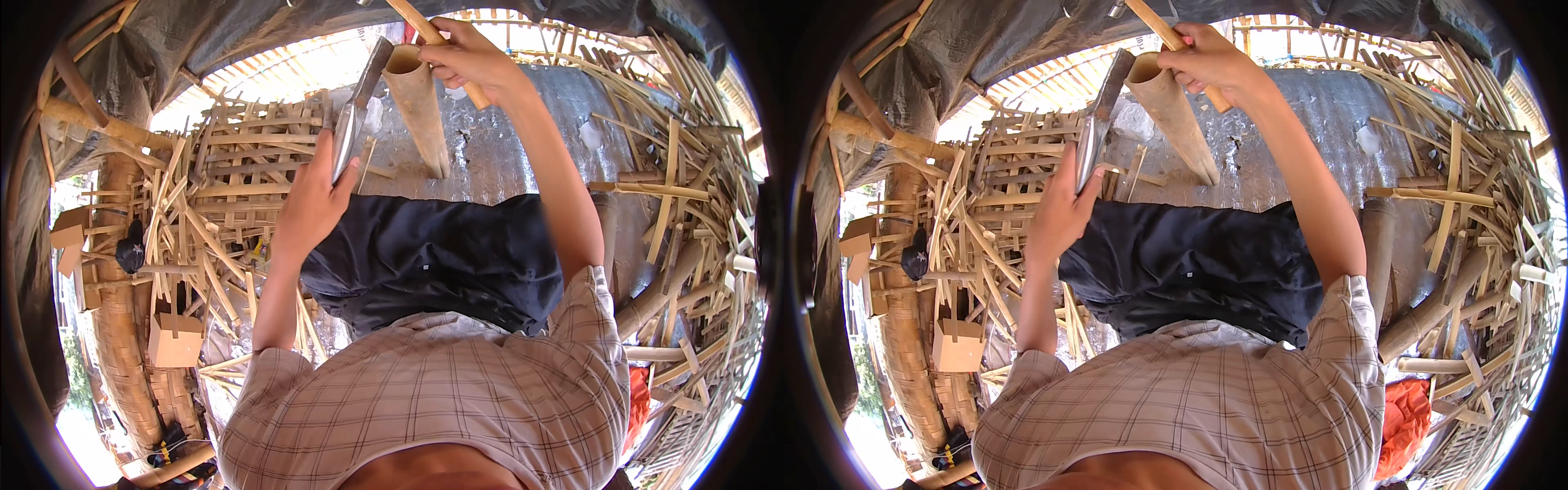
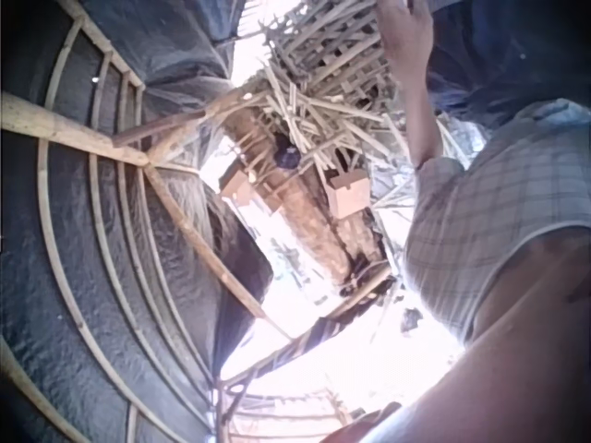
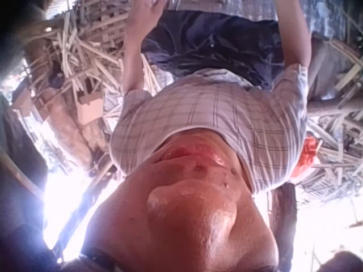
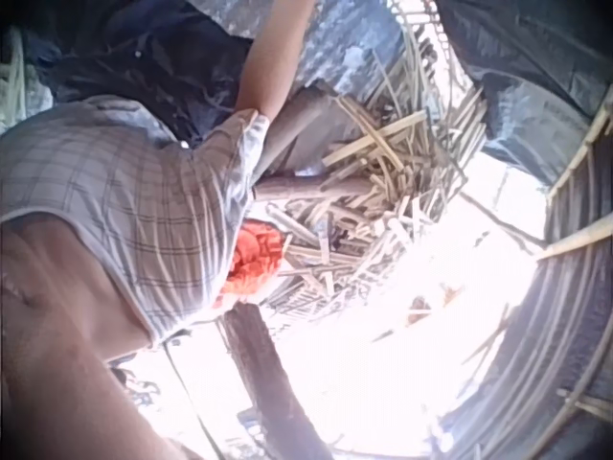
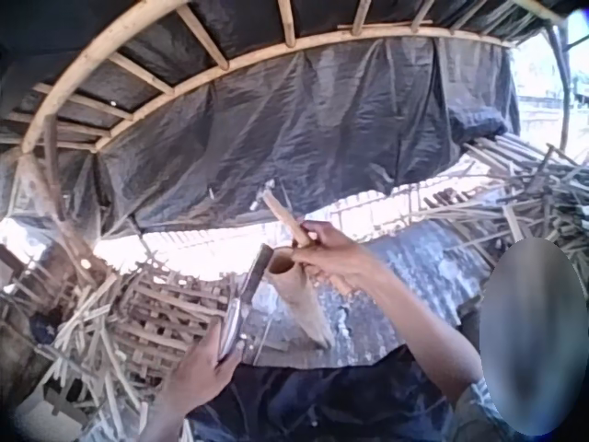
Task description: The person splits bamboo strips using a hammer and a metal tool while sitting on a ground covered in wood shavings. They hold the tool against the bamboo and strike it with the hammer.
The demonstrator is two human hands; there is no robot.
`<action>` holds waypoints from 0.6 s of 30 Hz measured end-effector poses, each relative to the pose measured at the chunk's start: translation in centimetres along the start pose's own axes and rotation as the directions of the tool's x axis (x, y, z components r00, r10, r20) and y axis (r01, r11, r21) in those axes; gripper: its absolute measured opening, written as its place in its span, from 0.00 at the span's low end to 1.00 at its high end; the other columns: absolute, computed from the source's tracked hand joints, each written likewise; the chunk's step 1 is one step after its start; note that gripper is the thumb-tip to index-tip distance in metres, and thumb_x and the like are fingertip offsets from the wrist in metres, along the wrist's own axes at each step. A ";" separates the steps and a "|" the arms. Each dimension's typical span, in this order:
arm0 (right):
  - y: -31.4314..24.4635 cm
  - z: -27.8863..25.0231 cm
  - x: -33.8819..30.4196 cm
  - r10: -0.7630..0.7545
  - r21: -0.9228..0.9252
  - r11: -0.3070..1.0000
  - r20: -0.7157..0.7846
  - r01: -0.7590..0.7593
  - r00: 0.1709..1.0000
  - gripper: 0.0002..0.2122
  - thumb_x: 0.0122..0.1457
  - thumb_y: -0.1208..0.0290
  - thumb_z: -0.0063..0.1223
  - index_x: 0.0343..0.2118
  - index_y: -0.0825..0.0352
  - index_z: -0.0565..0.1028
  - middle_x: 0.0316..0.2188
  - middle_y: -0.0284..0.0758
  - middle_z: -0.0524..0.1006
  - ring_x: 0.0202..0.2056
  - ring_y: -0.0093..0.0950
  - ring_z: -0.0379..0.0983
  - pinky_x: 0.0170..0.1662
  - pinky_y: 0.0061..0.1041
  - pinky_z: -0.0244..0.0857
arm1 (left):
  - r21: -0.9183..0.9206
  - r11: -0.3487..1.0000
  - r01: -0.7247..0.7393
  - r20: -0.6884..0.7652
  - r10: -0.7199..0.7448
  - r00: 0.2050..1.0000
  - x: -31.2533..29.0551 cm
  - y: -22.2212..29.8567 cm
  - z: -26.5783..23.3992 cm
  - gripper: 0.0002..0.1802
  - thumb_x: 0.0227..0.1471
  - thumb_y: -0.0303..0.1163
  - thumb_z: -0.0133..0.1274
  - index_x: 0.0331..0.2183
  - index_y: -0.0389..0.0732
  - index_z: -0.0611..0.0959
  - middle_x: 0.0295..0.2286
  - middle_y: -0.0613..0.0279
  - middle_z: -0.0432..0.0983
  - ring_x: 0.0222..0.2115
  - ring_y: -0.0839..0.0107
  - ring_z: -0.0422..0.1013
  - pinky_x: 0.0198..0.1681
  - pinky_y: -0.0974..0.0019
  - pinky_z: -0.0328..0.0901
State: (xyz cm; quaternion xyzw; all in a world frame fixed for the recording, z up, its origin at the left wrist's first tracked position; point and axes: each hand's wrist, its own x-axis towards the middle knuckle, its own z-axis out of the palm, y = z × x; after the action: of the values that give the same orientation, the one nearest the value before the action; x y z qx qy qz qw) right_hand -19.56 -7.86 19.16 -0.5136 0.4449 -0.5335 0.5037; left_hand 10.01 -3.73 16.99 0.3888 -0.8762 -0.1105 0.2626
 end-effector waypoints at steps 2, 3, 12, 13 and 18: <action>-0.5 -0.1 0.3 0.029 -0.023 0.999 0.045 -0.028 0.999 0.11 0.61 0.77 0.53 0.46 0.69 0.68 0.24 0.25 0.64 0.19 0.10 0.53 0.18 0.15 0.44 | -0.119 0.978 0.169 0.157 -0.150 0.976 0.3 0.5 -1.9 0.20 0.64 0.37 0.49 0.53 0.40 0.66 0.19 0.60 0.68 0.10 0.75 0.63 0.12 0.67 0.58; -0.5 0.0 0.2 0.029 -0.009 1.000 0.029 -0.029 0.999 0.11 0.61 0.77 0.53 0.45 0.69 0.68 0.24 0.25 0.64 0.18 0.10 0.53 0.18 0.15 0.44 | -0.160 0.958 0.238 0.220 -0.200 0.955 0.3 0.6 -2.4 0.22 0.64 0.38 0.49 0.55 0.40 0.65 0.18 0.62 0.67 0.10 0.75 0.62 0.12 0.67 0.58; -0.1 0.4 -0.3 0.037 -0.001 0.999 0.061 -0.037 0.997 0.10 0.61 0.78 0.53 0.44 0.68 0.68 0.25 0.27 0.66 0.19 0.10 0.53 0.18 0.15 0.45 | -0.369 0.832 0.415 0.550 -0.165 0.819 1.4 -2.3 -6.2 0.41 0.62 0.36 0.54 0.66 0.32 0.52 0.17 0.65 0.67 0.12 0.77 0.64 0.14 0.68 0.60; -0.4 0.3 -0.6 0.049 0.002 0.999 0.067 -0.049 0.997 0.10 0.61 0.78 0.53 0.44 0.68 0.68 0.25 0.27 0.66 0.19 0.10 0.53 0.18 0.15 0.45 | -0.400 0.826 0.397 0.573 -0.113 0.812 1.6 -2.7 -6.5 0.46 0.62 0.34 0.53 0.68 0.32 0.43 0.17 0.66 0.66 0.12 0.78 0.63 0.14 0.69 0.59; -0.6 -0.2 -1.0 0.052 -0.003 0.999 0.068 -0.052 0.996 0.10 0.61 0.78 0.53 0.43 0.68 0.67 0.24 0.26 0.65 0.18 0.10 0.53 0.18 0.15 0.45 | -0.402 0.817 0.413 0.602 -0.103 0.792 2.8 -2.9 -7.4 0.43 0.60 0.28 0.49 0.69 0.39 0.45 0.16 0.69 0.63 0.11 0.80 0.58 0.13 0.70 0.58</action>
State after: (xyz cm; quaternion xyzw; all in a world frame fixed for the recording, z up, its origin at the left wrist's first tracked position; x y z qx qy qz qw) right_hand -19.88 -6.82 19.67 -0.5200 0.4408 -0.5023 0.5320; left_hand 14.31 -7.73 23.09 0.3755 -0.7871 -0.4840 0.0725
